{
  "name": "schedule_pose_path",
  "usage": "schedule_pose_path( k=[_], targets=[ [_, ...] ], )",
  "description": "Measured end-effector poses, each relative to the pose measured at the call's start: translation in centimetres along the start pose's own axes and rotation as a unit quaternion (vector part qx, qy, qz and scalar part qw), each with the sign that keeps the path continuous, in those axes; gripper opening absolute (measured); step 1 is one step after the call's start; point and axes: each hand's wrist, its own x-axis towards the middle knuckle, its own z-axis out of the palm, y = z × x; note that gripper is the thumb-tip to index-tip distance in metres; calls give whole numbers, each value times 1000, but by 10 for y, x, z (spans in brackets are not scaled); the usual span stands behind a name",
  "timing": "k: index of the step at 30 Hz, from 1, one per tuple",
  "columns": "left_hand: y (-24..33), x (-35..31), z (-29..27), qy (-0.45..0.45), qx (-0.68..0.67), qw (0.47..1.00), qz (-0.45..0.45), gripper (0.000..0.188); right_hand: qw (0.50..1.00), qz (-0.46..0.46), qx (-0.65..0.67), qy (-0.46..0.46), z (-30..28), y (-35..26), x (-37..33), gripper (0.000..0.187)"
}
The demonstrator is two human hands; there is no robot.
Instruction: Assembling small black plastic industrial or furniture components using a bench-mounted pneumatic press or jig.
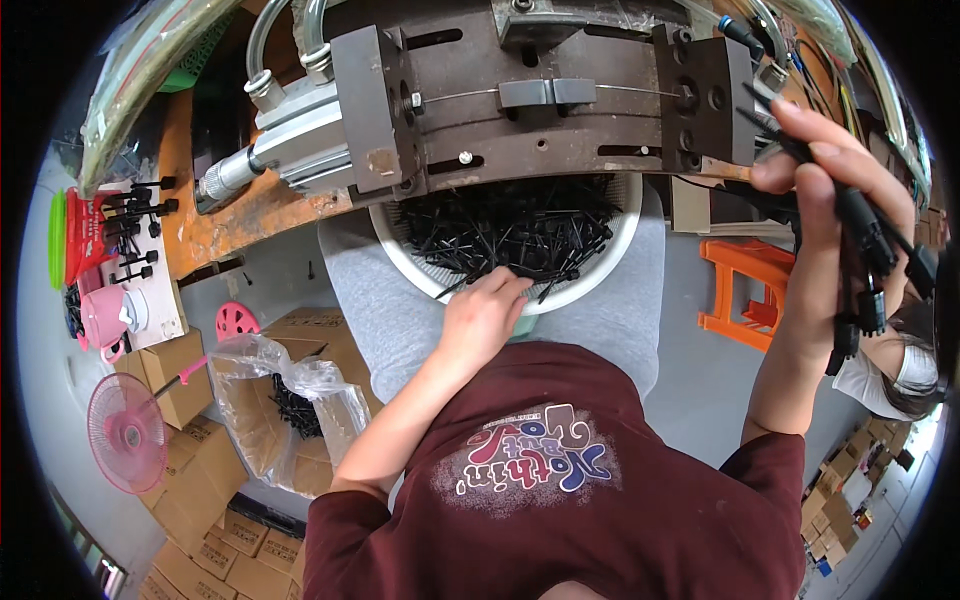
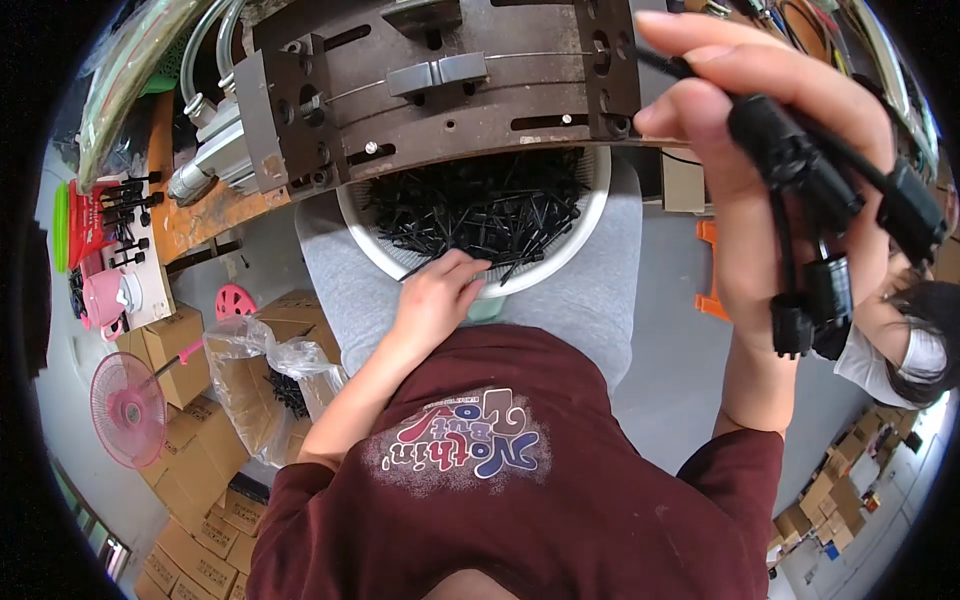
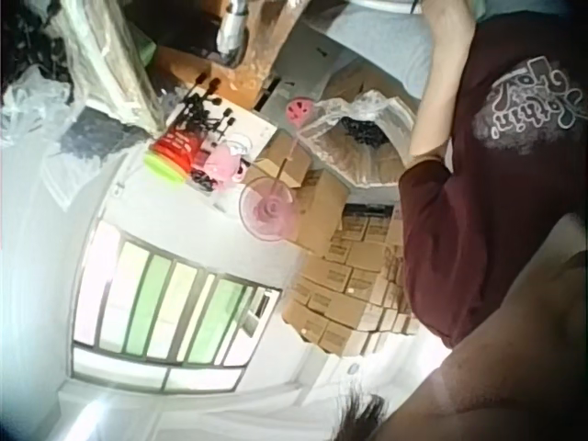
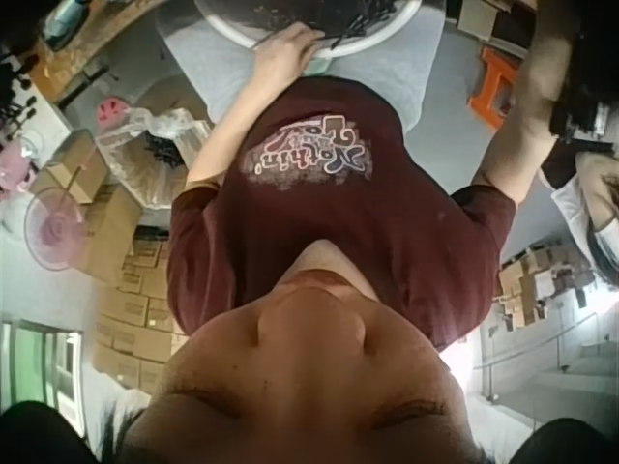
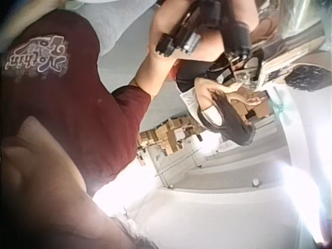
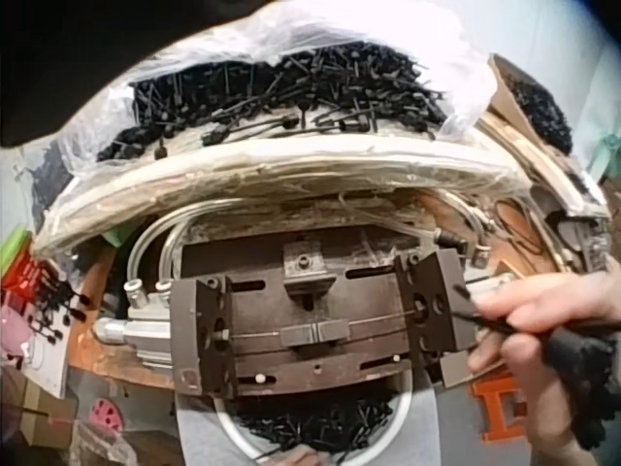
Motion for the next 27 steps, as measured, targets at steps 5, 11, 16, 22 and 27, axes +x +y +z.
schedule_pose_path(
  k=[5,11,16,22,27],
  targets=[
    [2,27,32,-16,147,984,98,5,999,33,31,-27,20,-11,-14,15],
    [4,29,51,-52,105,990,84,14,998,50,24,6,22,-17,-26,15],
    [13,36,57,-73,94,991,62,15,998,34,-48,-8,17,-17,-31,16],
    [6,44,68,-94,100,990,34,15,994,26,-97,-42,17,-24,-31,19],
    [32,39,32,-97,43,993,53,10,996,56,-36,53,20,-22,-35,34]
  ],
)
